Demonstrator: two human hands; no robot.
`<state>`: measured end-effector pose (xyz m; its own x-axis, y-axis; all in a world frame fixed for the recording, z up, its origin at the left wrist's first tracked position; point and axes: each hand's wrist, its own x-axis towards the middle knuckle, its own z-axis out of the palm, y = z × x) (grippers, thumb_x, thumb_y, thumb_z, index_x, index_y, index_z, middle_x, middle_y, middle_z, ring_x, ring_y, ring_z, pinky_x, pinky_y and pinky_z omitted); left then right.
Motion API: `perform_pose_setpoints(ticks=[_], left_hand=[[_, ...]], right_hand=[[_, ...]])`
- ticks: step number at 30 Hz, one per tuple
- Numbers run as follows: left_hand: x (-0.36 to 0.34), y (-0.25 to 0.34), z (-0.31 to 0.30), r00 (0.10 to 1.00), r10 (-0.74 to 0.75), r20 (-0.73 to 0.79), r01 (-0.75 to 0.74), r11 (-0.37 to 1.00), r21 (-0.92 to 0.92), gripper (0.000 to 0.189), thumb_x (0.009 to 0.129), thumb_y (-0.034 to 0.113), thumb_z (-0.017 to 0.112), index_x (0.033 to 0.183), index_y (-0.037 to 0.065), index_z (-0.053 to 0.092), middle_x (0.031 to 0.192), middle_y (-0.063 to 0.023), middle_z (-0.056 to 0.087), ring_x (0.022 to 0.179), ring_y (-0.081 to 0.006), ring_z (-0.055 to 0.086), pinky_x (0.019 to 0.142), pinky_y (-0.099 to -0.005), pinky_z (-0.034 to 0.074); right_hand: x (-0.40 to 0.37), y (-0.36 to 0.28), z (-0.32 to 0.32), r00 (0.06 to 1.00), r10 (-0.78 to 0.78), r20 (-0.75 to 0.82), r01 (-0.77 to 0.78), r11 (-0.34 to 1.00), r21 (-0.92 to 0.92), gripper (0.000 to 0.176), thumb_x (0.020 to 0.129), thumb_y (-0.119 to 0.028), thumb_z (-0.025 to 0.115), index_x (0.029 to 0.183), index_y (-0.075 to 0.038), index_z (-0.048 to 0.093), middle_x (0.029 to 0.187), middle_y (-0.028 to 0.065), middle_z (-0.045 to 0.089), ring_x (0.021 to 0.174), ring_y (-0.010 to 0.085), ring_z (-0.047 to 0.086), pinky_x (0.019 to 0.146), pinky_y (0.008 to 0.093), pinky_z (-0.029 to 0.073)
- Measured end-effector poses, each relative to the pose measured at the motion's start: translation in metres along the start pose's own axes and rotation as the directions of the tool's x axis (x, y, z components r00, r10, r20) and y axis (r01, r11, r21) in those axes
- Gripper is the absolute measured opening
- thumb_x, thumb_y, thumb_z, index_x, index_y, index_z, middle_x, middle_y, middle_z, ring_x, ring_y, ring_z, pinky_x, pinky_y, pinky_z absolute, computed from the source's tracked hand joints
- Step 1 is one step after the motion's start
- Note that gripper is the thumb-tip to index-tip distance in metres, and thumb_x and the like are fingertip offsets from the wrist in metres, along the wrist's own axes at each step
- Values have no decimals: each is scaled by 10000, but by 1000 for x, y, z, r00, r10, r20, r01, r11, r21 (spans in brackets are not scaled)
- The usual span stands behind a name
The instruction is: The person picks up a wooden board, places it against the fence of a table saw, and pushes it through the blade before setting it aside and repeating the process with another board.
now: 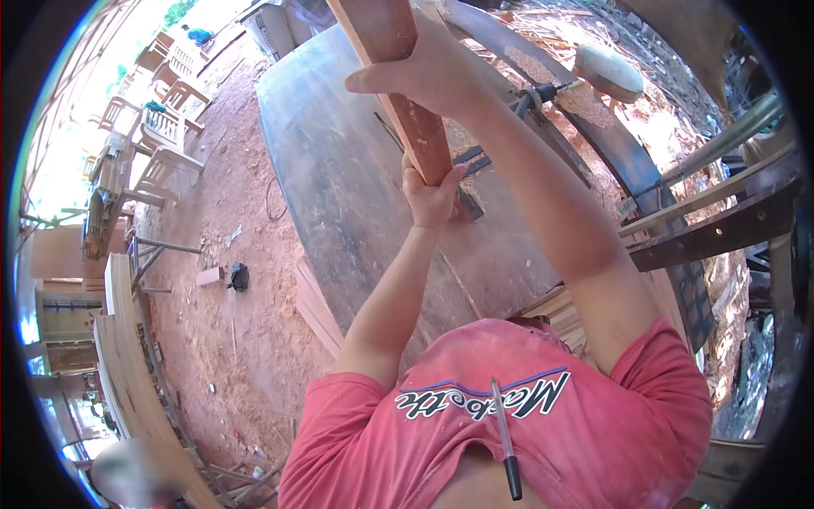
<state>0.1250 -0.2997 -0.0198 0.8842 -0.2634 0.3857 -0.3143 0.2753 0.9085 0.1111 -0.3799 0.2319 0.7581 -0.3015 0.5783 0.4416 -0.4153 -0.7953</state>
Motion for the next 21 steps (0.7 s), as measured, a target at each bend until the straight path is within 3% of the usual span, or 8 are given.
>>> perform_pose_setpoints(ticks=[3, 5, 7, 9, 11, 13, 20, 21], left_hand=[[0, 19, -3, 999, 21, 43, -27, 987, 159, 633, 700, 110, 889, 1204, -9, 526, 1168, -88, 567, 1031, -209, 593, 871, -348, 499], [1, 24, -3, 996, -4, 91, -21, 962, 271, 631, 705, 87, 872, 1219, 6, 515, 1204, -75, 542, 1083, -209, 574, 915, -349, 484], [3, 22, 1, 966, 253, 51, -255, 908, 333, 655, 698, 83, 863, 1237, -15, 506, 1278, -87, 511, 1174, -235, 541, 971, -363, 458], [6, 11, 2, 970, 242, 37, -243, 936, 256, 655, 703, 82, 857, 1246, -14, 505, 1281, -92, 520, 1180, -230, 545, 974, -363, 460], [7, 0, 3, 974, 224, 21, -224, 958, 179, 655, 708, 80, 851, 1255, -14, 503, 1285, -97, 529, 1185, -225, 548, 977, -363, 462], [9, -8, 2, 985, 169, 19, -170, 982, 78, 782, 674, 117, 879, 1325, -42, 475, 1248, -142, 574, 1129, -258, 597, 925, -370, 502], [24, -24, -10, 991, 118, 57, -126, 978, 165, 747, 690, 137, 875, 1307, -26, 486, 1186, -135, 587, 1070, -239, 607, 890, -362, 508], [26, -27, -10, 992, 118, 50, -122, 988, 91, 721, 714, 140, 858, 1308, -27, 485, 1174, -129, 585, 1063, -238, 605, 891, -363, 505]], right_hand=[[-10, 8, -4, 998, 45, 49, -41, 996, -81, 623, 650, -323, 865, 1154, -30, 646, 997, 114, 696, 878, 208, 681, 789, 336, 541], [-16, 11, -2, 995, 82, 50, -87, 991, 102, 590, 632, -241, 850, 1145, -34, 645, 948, 81, 693, 890, 200, 666, 797, 330, 520], [-25, 19, 4, 999, 46, -12, -44, 991, 128, 569, 637, -242, 849, 1122, -28, 647, 923, 80, 691, 867, 200, 664, 785, 328, 521], [-29, 30, 10, 997, 8, -74, 4, 989, 150, 548, 642, -244, 849, 1100, -21, 649, 898, 79, 688, 844, 201, 662, 774, 326, 522], [-31, 39, 15, 988, 24, -155, -19, 999, 37, 498, 642, -221, 823, 1059, -15, 645, 870, 81, 681, 808, 196, 651, 756, 324, 521], [-28, 45, 14, 989, 30, -145, -27, 999, 20, 491, 637, -210, 808, 1052, -8, 639, 873, 86, 679, 810, 197, 650, 755, 327, 520], [-13, 57, 21, 989, 20, -146, -19, 1000, 7, 476, 615, -197, 781, 1012, 16, 626, 855, 104, 673, 802, 203, 655, 740, 338, 516], [-11, 59, 23, 989, 25, -149, -24, 1000, 7, 476, 615, -197, 781, 1012, 16, 626, 855, 104, 673, 802, 203, 655, 740, 338, 516]])
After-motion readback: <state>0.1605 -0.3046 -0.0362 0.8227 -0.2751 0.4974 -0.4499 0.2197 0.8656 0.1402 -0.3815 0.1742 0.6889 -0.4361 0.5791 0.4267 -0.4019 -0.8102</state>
